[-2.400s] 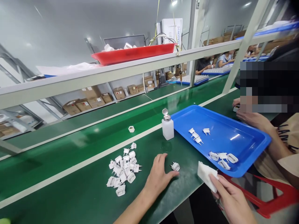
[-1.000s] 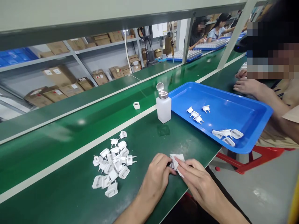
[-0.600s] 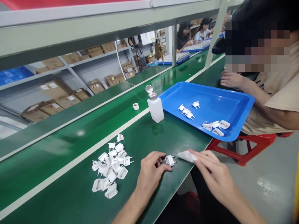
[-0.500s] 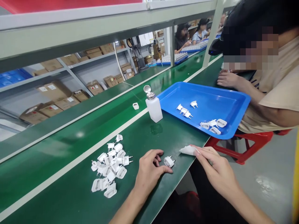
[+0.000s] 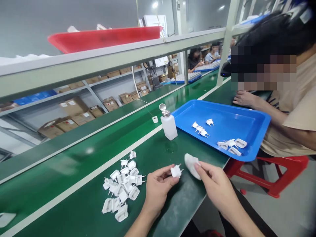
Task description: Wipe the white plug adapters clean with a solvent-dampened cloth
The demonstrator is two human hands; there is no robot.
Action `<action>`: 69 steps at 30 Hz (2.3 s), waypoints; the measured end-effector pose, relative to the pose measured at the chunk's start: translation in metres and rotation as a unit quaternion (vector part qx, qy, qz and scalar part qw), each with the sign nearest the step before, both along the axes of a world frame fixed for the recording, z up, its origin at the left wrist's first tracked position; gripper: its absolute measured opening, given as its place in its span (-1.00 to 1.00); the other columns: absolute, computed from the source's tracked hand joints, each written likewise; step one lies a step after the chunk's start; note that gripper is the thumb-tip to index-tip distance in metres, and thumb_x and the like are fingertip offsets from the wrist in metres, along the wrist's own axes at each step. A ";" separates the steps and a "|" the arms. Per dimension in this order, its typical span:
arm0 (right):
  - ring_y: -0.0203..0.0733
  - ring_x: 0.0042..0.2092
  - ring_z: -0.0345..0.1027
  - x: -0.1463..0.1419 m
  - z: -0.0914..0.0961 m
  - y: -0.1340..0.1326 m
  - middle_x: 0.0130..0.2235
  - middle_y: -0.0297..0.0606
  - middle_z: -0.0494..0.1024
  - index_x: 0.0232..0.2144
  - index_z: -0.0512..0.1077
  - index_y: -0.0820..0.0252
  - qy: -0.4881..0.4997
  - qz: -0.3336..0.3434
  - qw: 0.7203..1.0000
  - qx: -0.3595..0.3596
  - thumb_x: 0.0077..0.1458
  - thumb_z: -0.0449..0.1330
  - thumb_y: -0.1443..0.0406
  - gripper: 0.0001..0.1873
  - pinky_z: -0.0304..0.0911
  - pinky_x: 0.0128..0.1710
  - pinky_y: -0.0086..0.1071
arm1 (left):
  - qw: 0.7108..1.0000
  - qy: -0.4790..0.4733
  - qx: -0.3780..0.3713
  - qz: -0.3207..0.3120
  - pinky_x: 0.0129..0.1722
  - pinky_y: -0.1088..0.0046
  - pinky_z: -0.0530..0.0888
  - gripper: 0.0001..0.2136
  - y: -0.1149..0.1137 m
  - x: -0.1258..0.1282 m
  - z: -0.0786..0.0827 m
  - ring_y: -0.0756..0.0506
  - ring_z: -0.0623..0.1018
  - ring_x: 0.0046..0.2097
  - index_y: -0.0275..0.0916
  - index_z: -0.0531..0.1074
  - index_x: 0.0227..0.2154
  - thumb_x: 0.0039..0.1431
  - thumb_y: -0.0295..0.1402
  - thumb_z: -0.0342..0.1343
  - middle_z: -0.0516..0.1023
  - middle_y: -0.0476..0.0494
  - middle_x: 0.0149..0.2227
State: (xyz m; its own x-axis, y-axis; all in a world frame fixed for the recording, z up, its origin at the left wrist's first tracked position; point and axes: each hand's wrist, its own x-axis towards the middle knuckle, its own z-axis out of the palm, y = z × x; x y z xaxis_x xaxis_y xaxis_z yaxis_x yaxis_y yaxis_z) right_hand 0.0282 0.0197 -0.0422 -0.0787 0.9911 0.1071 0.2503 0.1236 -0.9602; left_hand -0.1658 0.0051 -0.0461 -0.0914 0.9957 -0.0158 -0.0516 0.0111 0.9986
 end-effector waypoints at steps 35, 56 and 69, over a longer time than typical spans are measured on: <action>-0.16 -0.08 0.39 -0.025 -0.008 -0.017 -0.08 -0.09 0.41 0.36 0.23 0.13 -0.090 0.047 0.895 0.435 0.31 0.04 0.58 -0.36 0.41 -0.12 -0.33 | 0.993 -0.119 -0.023 0.002 -0.32 0.51 0.49 -0.78 -0.015 0.018 0.010 -0.02 0.57 -0.39 -0.35 0.71 -0.32 0.08 -0.26 0.44 0.70 -0.19 -0.42; -0.23 0.00 0.45 -0.028 -0.008 -0.017 0.01 -0.15 0.47 0.19 0.39 0.08 0.013 0.125 0.935 0.331 0.36 0.02 0.49 -0.56 0.36 -0.02 -0.45 | 0.970 -0.229 -0.052 -0.053 -0.26 0.57 0.48 -0.79 -0.016 0.019 0.008 0.04 0.50 -0.38 -0.38 0.67 -0.37 0.24 -0.28 0.32 0.65 -0.17 -0.40; -0.30 -0.44 0.24 -0.027 -0.015 -0.010 -0.43 -0.34 0.34 -0.51 0.38 0.17 0.083 -0.067 0.984 0.141 0.39 0.10 0.22 -0.61 0.16 -0.47 -0.44 | 0.948 -0.282 -0.139 0.040 -0.31 0.59 0.61 -0.71 -0.012 0.016 0.011 -0.01 0.64 -0.39 -0.34 0.66 -0.42 -0.05 -0.20 0.52 0.72 -0.20 -0.38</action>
State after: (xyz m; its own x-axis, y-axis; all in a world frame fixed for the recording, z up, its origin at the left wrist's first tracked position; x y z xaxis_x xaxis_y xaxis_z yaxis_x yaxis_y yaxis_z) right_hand 0.0011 0.0101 -0.0573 0.0924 0.9208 0.3789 0.1252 0.3668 -0.9219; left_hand -0.1496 -0.0073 -0.0346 -0.0649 0.9359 -0.3463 -0.5886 0.2443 0.7706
